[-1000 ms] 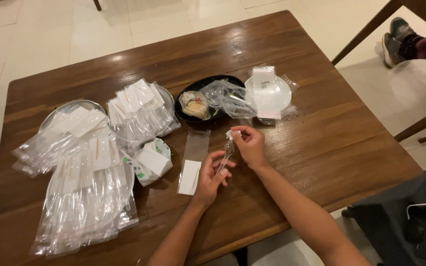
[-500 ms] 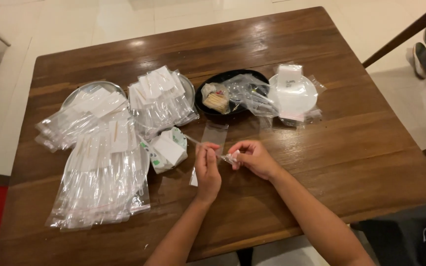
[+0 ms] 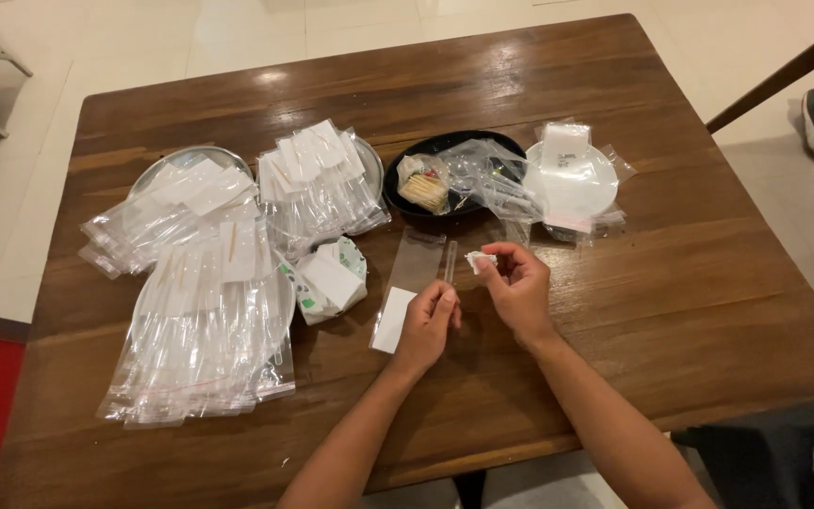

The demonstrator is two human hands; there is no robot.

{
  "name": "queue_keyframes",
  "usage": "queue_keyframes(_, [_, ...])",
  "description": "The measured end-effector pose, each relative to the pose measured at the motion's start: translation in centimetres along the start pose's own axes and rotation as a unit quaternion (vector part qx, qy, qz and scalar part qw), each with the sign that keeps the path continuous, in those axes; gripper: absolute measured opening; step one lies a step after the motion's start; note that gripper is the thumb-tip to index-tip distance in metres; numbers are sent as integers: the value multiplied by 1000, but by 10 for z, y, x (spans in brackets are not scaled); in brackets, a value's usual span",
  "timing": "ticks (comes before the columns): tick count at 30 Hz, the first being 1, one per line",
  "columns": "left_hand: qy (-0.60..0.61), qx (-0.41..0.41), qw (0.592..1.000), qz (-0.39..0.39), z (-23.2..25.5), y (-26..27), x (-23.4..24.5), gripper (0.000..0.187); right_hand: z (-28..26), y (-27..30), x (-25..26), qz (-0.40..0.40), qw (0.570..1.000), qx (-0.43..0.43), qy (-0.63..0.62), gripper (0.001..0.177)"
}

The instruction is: The person places a paper insert and a small wooden pick into a plastic bag, seals it, and repeats the process with another bag.

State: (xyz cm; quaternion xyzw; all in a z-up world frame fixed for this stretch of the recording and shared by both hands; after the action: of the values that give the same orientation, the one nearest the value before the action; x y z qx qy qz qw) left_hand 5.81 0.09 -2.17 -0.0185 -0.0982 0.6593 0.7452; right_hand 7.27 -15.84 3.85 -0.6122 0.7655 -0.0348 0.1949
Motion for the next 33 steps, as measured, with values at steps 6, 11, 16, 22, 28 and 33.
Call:
queue_keyframes(6, [158,87,982,-60,15,4,0,22,1,2,-3,-11,999,30,5,23])
queue_keyframes(11, [175,147,971,-68,13,3,4,30,4,1,4,14,999,52,9,15])
queue_keyframes(16, [125,133,980,-77,10,2,-2,24,-6,11,-10,13,985,153,78,15])
queue_keyframes(22, [105,103,984,-98,18,4,-2,25,9,12,-19,-94,941,288,153,9])
queue_keyframes(28, [84,101,988,-85,17,6,-3,29,7,7,-8,-67,943,290,148,11])
queue_keyframes(33, [79,114,988,-74,13,4,-1,32,16,12,-20,-127,941,263,170,13])
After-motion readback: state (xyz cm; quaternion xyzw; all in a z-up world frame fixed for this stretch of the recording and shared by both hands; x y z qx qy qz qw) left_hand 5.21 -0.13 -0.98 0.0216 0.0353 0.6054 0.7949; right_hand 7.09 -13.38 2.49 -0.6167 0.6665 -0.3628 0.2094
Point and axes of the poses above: each hand's wrist, its own y-axis away from the middle knuckle, its own x-axis out of the back of the hand, z = x × y, the point moved 4 cm from there along -y, towards the middle knuckle, and after that the axes turned 15 degrees about -y, right-handed, at the moved point
